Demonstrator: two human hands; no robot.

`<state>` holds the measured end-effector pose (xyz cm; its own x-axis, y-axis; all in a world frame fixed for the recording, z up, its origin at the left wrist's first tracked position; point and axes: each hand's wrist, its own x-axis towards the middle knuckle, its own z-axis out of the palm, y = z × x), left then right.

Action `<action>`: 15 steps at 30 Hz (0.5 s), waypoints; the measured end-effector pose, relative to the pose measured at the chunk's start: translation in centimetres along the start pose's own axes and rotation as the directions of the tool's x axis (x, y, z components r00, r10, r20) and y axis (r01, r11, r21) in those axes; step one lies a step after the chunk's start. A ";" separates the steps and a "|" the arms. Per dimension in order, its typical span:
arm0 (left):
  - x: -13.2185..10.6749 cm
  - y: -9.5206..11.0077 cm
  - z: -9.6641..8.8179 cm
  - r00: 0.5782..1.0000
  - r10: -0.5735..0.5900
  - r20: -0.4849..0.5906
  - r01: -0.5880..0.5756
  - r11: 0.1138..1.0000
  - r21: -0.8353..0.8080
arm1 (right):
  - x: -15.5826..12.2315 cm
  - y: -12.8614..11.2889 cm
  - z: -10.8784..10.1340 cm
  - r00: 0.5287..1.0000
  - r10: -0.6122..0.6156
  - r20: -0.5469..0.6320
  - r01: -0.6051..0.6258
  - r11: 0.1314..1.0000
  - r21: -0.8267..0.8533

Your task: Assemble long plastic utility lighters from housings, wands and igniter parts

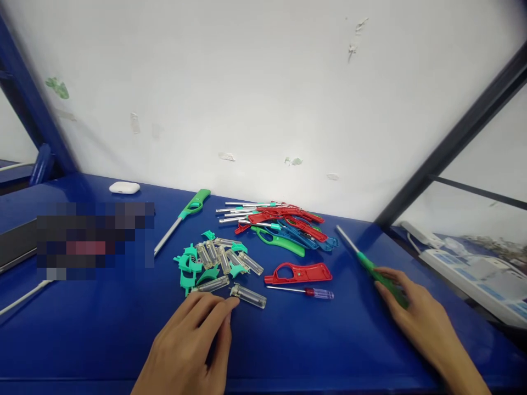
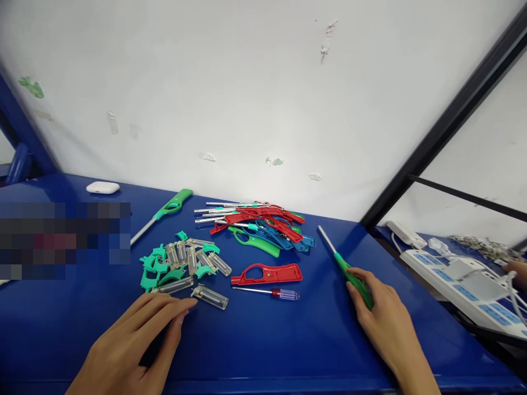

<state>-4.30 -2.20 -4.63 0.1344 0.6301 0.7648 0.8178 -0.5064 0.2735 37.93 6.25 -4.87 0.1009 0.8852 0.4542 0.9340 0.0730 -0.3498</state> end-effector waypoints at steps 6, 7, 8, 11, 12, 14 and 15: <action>-0.2 0.0 -0.2 1.000 0.007 0.006 -0.007 1.000 0.028 | 0.1 -1.0 0.1 0.988 -0.138 -0.065 0.138 0.990 0.000; -0.2 0.0 -0.2 1.000 0.008 0.004 -0.008 1.000 0.030 | -0.2 -1.7 -0.1 0.978 -0.175 -0.114 0.177 0.984 0.004; -0.2 0.0 -0.3 1.000 0.013 0.001 -0.013 0.999 0.031 | -0.5 -2.8 -0.2 0.966 -0.210 -0.150 0.215 0.976 0.023; 0.0 0.0 -0.3 1.000 0.023 -0.006 -0.023 0.999 0.037 | -1.4 -6.8 -0.2 0.939 -0.325 -0.109 0.340 0.925 0.169; 0.1 0.0 -0.3 1.000 0.028 -0.009 -0.028 0.999 0.039 | -1.6 -8.2 -0.1 0.922 -0.382 -0.058 0.385 0.899 0.211; 0.3 -0.1 -0.3 0.999 0.042 -0.011 -0.042 0.998 0.039 | -1.2 -11.0 -0.1 0.893 -0.450 0.001 0.435 0.865 0.250; 0.4 -0.1 -0.3 0.999 0.047 -0.008 -0.046 0.998 0.037 | -0.7 -12.1 -0.1 0.885 -0.466 0.007 0.450 0.857 0.250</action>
<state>-4.49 -2.12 -4.16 0.1679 0.6011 0.7814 0.8310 -0.5127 0.2158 26.57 4.70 -0.87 -0.3485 0.7522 0.5592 0.7605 0.5757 -0.3004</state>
